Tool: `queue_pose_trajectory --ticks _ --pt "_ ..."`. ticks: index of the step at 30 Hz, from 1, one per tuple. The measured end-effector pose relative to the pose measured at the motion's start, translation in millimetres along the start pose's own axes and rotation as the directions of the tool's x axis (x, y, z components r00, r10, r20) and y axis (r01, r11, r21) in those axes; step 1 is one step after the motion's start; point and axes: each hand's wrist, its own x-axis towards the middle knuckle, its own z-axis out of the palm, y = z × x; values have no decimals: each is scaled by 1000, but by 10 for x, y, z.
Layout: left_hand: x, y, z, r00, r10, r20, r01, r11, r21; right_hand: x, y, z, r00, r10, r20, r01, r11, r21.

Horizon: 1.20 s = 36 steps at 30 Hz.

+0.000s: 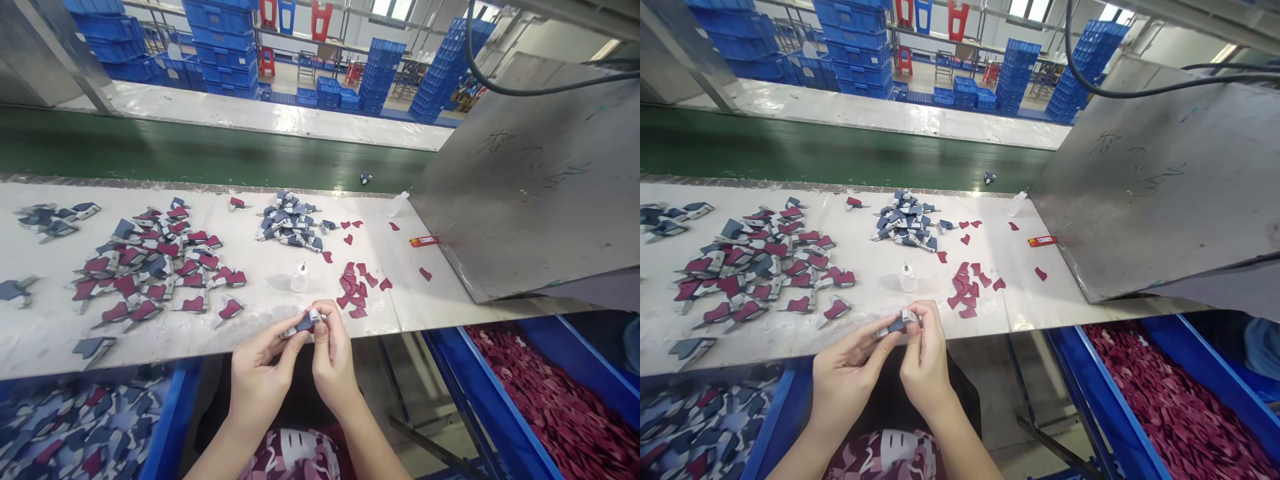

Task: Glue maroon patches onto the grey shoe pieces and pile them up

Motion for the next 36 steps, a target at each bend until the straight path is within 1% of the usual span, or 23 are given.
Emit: queue_pose_trajectory --ticks 4,6,10,13,15,16,18,20,21,22,23,24,25,27,28,30,31,33,34,36 --pt "48 79 -36 996 -90 -10 89 992 -86 40 -60 -140 989 -21 146 17 999 29" --pt "62 118 -49 992 -129 -11 127 986 -111 45 -95 -188 983 -12 181 6 999 31" --pt "48 153 -67 985 -173 -13 171 979 -114 18 -133 -168 987 1 160 -16 996 91" --pt "26 128 -79 985 -170 -10 168 982 -87 -2 -130 -109 991 2 130 -15 995 98" --pt "16 89 -85 992 -127 -3 127 991 -39 -10 -112 -72 995 2 98 -9 998 67" --pt "13 66 -85 996 -85 7 84 996 13 -13 -98 -54 997 4 78 -7 999 43" --pt "13 15 -79 998 56 35 -61 984 170 -20 -59 -14 999 7 43 -7 1000 -8" --pt "17 -38 -61 976 206 66 -216 914 344 -30 -10 33 1000 5 21 -3 998 -65" --pt "21 -64 -50 962 262 77 -269 869 414 -33 15 59 1000 3 17 -1 996 -89" --pt "26 -89 -38 952 294 83 -298 832 469 -33 39 85 1000 2 14 0 994 -107" --pt "31 -112 -29 950 299 86 -300 808 507 -29 60 107 1000 2 12 0 992 -123" --pt "39 -131 -24 957 278 86 -280 799 532 -20 78 124 1000 5 9 -4 991 -135" --pt "48 -147 -25 969 232 88 -242 805 541 -4 90 133 1000 12 10 -11 989 -146" --pt "73 -163 -44 992 71 105 -115 859 498 42 100 121 998 41 49 -32 986 -161" --pt "86 -164 -60 991 -24 128 -36 897 441 69 97 101 994 61 89 -46 987 -157" --pt "110 -154 -92 962 -182 202 126 957 262 118 79 42 978 106 178 -86 989 -117" --pt "119 -145 -104 942 -234 241 200 967 156 135 65 10 970 124 209 -107 990 -90" --pt "124 -126 -113 905 -303 300 326 945 -30 150 35 -44 965 139 222 -131 990 -50" --pt "121 -116 -109 889 -328 320 375 922 -96 147 19 -62 967 137 213 -131 990 -44" --pt "105 -101 -94 867 -367 337 440 882 -171 133 -14 -82 973 115 200 -105 993 -61"
